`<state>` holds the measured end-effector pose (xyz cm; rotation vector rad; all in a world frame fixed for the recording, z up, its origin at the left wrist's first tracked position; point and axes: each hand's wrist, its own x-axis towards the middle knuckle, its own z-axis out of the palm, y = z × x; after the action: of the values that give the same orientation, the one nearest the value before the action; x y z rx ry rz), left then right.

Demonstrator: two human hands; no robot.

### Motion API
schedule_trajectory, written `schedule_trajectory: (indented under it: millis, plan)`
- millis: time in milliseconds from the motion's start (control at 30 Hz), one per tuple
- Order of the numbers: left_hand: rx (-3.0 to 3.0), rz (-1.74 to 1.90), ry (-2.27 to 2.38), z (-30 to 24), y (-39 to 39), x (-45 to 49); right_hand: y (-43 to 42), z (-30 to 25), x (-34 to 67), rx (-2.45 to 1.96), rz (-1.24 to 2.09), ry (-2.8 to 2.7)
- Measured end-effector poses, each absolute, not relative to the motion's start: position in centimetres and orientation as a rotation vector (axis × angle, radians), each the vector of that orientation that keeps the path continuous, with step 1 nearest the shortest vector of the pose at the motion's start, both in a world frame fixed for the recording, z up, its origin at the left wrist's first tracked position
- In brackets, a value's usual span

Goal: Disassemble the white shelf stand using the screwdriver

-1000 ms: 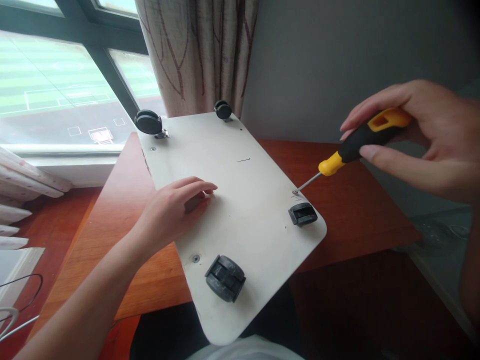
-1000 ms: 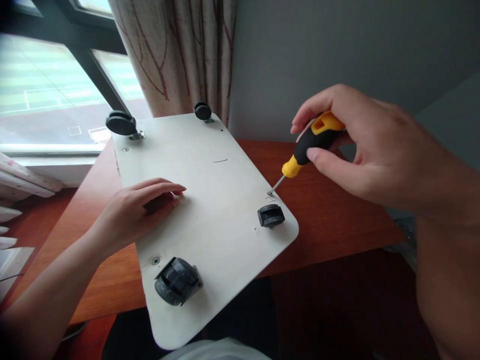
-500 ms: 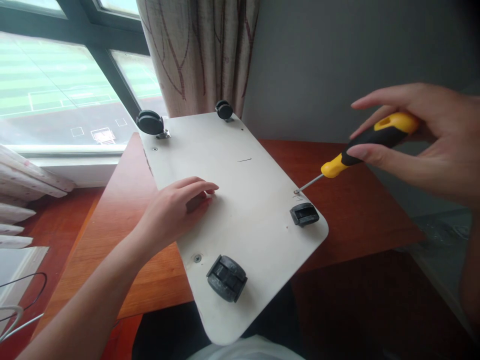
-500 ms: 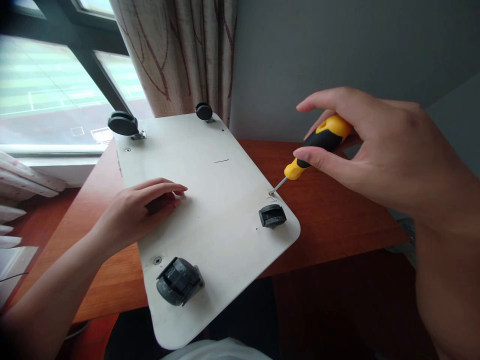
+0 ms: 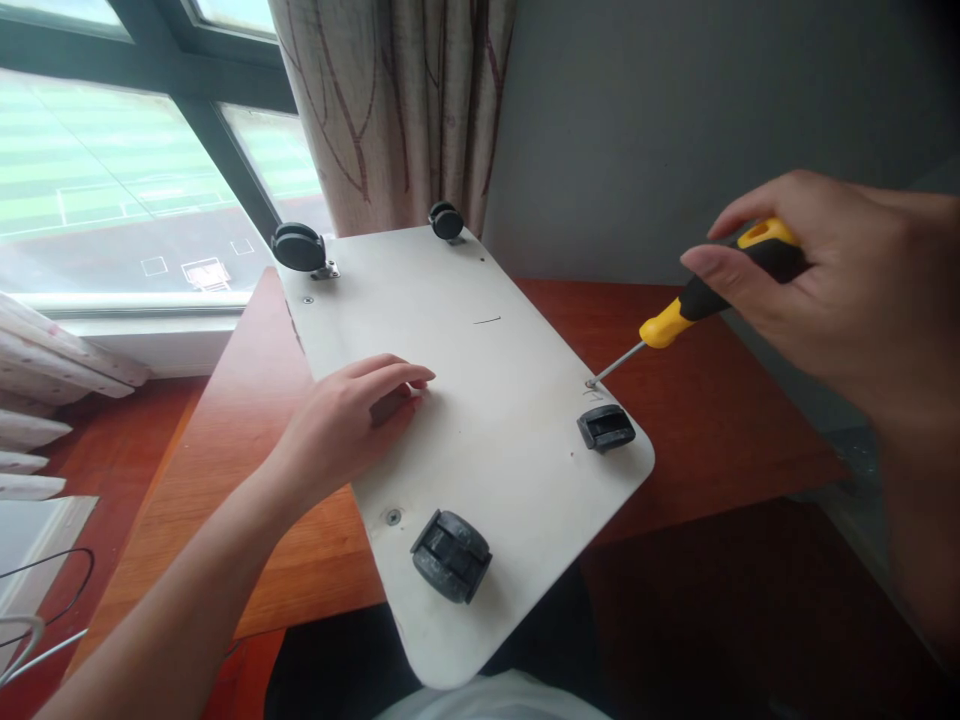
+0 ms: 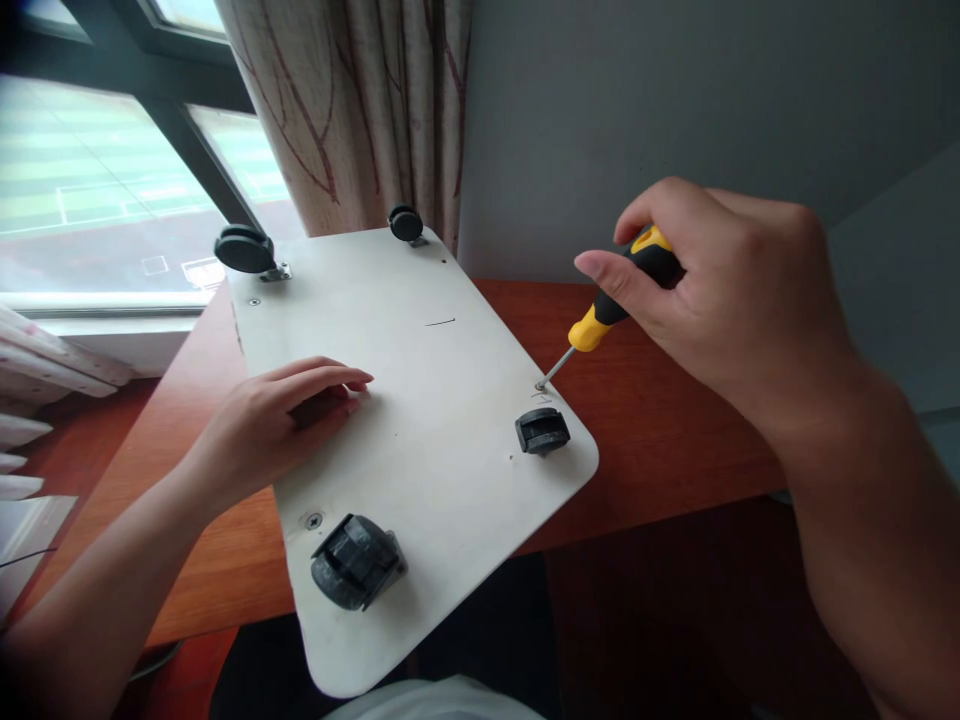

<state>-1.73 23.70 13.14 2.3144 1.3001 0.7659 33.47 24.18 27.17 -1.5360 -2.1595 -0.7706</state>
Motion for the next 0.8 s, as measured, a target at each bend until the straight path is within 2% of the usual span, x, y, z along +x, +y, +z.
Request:
schedule_trajectory:
  millis: [67, 167, 200, 233, 333, 400, 467, 567, 600, 633, 733, 800]
  plan:
    - [2.314, 0.761, 1.300, 13.2, 23.7, -1.7, 24.3, 27.6, 33.6, -1.556, -0.607, -2.201]
    - [2.311, 0.755, 1.295, 13.2, 23.7, -1.8, 24.2, 28.3, 34.0, -1.451, -0.058, -2.325]
    - [2.311, 0.755, 1.293, 13.2, 23.7, -1.8, 24.2, 28.3, 34.2, -1.415, 0.028, -2.330]
    - [2.312, 0.755, 1.292, 13.2, 23.7, -1.8, 24.2, 28.3, 34.3, -1.408, -0.005, -2.319]
    - [2.316, 0.756, 1.286, 13.1, 23.7, -1.8, 24.7, 27.8, 34.3, -1.475, -0.504, -2.239]
    - [2.315, 0.758, 1.283, 13.1, 23.6, -1.8, 24.9, 27.7, 34.3, -1.509, -0.679, -2.218]
    - [2.312, 0.759, 1.279, 13.1, 23.6, -1.9, 24.9, 27.9, 34.2, -1.516, -0.540, -2.304]
    - [2.314, 0.764, 1.274, 13.0, 23.6, -1.9, 24.6, 28.5, 34.3, -1.459, -0.115, -2.383]
    - [2.315, 0.765, 1.272, 13.0, 23.6, -1.9, 24.6, 28.5, 34.3, -1.445, -0.089, -2.372]
    - [2.315, 0.767, 1.268, 13.0, 23.7, -1.9, 24.7, 28.4, 34.4, -1.449, -0.168, -2.350]
    - [2.318, 0.760, 1.271, 13.0, 23.7, -1.9, 25.2, 27.9, 34.9, -1.513, -0.678, -2.236]
    - [2.320, 0.754, 1.280, 13.0, 23.7, -1.9, 25.4, 27.8, 35.4, -1.565, -0.746, -2.227]
